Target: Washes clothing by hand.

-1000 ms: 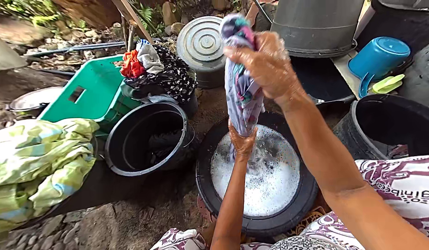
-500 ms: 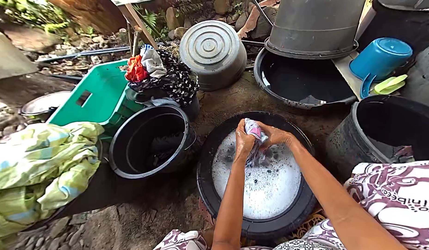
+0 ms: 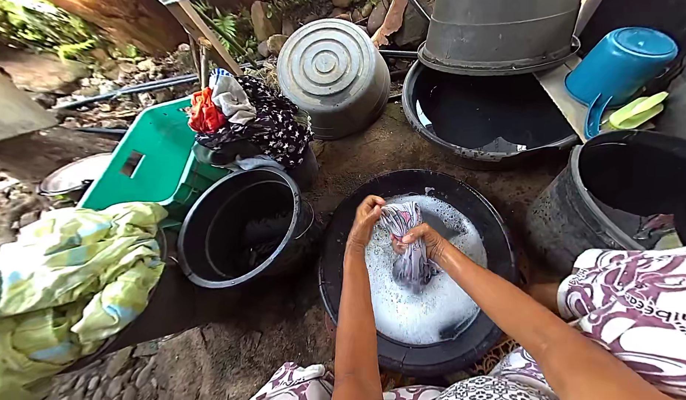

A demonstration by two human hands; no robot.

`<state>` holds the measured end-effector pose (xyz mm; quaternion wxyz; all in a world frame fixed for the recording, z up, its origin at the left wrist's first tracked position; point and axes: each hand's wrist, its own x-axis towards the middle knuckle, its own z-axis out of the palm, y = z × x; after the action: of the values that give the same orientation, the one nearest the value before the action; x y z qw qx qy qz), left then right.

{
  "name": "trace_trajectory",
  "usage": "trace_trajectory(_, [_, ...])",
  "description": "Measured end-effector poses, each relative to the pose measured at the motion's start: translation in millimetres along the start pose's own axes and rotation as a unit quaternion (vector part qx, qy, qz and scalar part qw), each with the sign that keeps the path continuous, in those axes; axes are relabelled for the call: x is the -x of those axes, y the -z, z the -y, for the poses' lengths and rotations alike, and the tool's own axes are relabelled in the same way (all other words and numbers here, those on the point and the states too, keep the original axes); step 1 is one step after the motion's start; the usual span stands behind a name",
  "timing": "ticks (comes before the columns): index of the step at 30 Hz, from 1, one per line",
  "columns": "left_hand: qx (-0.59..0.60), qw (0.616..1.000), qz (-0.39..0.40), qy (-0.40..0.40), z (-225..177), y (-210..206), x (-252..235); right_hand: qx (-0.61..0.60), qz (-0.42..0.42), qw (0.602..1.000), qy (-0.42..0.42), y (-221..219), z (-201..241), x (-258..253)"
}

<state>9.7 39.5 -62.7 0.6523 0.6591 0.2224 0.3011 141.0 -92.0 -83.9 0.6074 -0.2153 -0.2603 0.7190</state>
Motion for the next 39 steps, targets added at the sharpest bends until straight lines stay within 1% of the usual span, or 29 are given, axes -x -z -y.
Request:
trace_trajectory(1, [0.078, 0.995, 0.065, -0.006, 12.9, -3.1, 3.8, -0.031, 0.059, 0.998, 0.006, 2.0, -5.1, -3.7])
trace_trajectory(3, [0.228, 0.957, 0.181, -0.011, 23.0, -21.0, 5.3, -0.072, 0.130, 0.989, 0.022, 2.9, -11.9, -7.8])
trace_trajectory(4, [0.273, 0.942, 0.197, -0.011, 21.2, -32.0, 5.2, -0.082, 0.149, 0.985, 0.023, 3.3, -14.1, -8.0])
trace_trajectory(5, [0.291, 0.938, 0.191, -0.009, 16.2, -39.6, 5.2, -0.083, 0.155, 0.984, 0.014, 3.4, -15.8, -6.3])
trace_trajectory(6, [0.276, 0.947, 0.166, -0.009, 10.5, -43.6, 4.8, -0.077, 0.150, 0.986, -0.004, 3.2, -16.7, -4.1])
trace_trajectory(9, [0.176, 0.978, 0.103, 0.030, -3.4, -41.9, 1.8, -0.037, 0.107, 0.991, -0.069, 3.4, -16.7, -0.5])
trace_trajectory(10, [0.147, 0.985, 0.062, 0.058, -6.0, -44.0, 2.1, -0.006, 0.063, 0.995, -0.077, 1.5, -15.0, 1.1])
trace_trajectory(11, [0.107, 0.990, 0.009, 0.089, -7.4, -48.8, 3.5, 0.045, -0.005, 0.996, -0.077, -1.8, -13.2, 3.2])
trace_trajectory(12, [0.057, 0.989, -0.054, 0.127, -7.2, -55.3, 4.8, 0.123, -0.076, 0.987, -0.073, -4.6, -11.9, 4.0])
trace_trajectory(13, [-0.002, 0.979, -0.111, 0.169, -5.2, -62.4, 5.3, 0.216, -0.128, 0.965, -0.077, -4.5, -11.6, 3.6])
trace_trajectory(14, [-0.064, 0.967, -0.149, 0.196, 3.4, -68.0, 5.4, 0.311, -0.165, 0.932, -0.086, -2.4, -14.2, 2.1])
trace_trajectory(16, [-0.187, 0.941, -0.184, 0.212, 24.8, -75.6, 7.3, 0.469, -0.224, 0.848, -0.105, 6.0, -29.5, -0.8])
trace_trajectory(18, [-0.327, 0.903, -0.158, 0.229, 27.6, -83.1, 9.5, 0.571, -0.261, 0.774, -0.084, 11.9, -46.9, 2.5])
trace_trajectory(19, [-0.373, 0.887, -0.125, 0.244, 23.0, -86.5, 8.7, 0.588, -0.279, 0.757, -0.063, 12.9, -52.2, 4.7])
trace_trajectory(20, [-0.381, 0.884, -0.090, 0.255, 17.4, -86.9, 7.0, 0.568, -0.293, 0.767, -0.056, 11.4, -50.9, 6.4])
trace_trajectory(21, [-0.359, 0.896, -0.060, 0.256, 11.5, -82.9, 4.2, 0.515, -0.298, 0.802, -0.061, 8.7, -44.0, 6.7])
trace_trajectory(22, [-0.313, 0.917, -0.038, 0.244, 7.3, -75.2, 1.0, 0.442, -0.293, 0.846, -0.052, 7.9, -36.9, 6.1])
trace_trajectory(23, [-0.242, 0.945, -0.023, 0.218, 7.0, -65.2, -1.2, 0.366, -0.264, 0.891, -0.042, 9.4, -29.9, 6.7])
trace_trajectory(24, [-0.156, 0.972, -0.012, 0.178, 11.7, -54.0, -2.7, 0.282, -0.208, 0.935, -0.048, 12.8, -20.8, 8.6])
trace_trajectory(25, [-0.069, 0.988, 0.001, 0.138, 18.6, -43.5, -4.2, 0.199, -0.135, 0.969, -0.049, 18.7, -15.4, 8.3])
trace_trajectory(26, [0.004, 0.994, 0.020, 0.106, 24.5, -35.4, -5.1, 0.115, -0.044, 0.991, -0.048, 24.1, -13.0, 6.7])
trace_trajectory(27, [0.060, 0.994, 0.056, 0.078, 28.1, -30.6, -5.3, 0.048, 0.051, 0.996, -0.047, 27.6, -12.7, 4.7])
trace_trajectory(28, [0.109, 0.987, 0.106, 0.054, 29.4, -29.8, -5.4, 0.001, 0.125, 0.991, -0.041, 27.5, -13.5, 3.0])
trace_trajectory(29, [0.160, 0.973, 0.163, 0.034, 28.0, -32.5, -5.9, -0.033, 0.173, 0.984, -0.031, 25.0, -15.0, 2.4])
trace_trajectory(31, [0.224, 0.942, 0.247, -0.017, 15.7, -45.3, -6.1, -0.069, 0.218, 0.974, -0.008, 19.2, -18.2, 3.7])
trace_trajectory(32, [0.226, 0.937, 0.264, -0.040, 6.7, -50.0, -6.1, -0.075, 0.229, 0.971, -0.001, 18.1, -19.1, 3.9])
trace_trajectory(34, [0.219, 0.942, 0.250, -0.051, -12.0, -54.3, -1.8, -0.082, 0.243, 0.967, 0.003, 15.7, -19.1, 3.0])
trace_trajectory(37, [0.192, 0.970, 0.145, -0.029, -33.3, -58.1, 4.9, -0.054, 0.221, 0.973, -0.025, 2.4, -7.2, 2.8])
trace_trajectory(39, [0.146, 0.986, 0.081, -0.007, -39.8, -58.9, 5.1, 0.025, 0.176, 0.984, -0.031, -5.6, 2.5, 0.0])
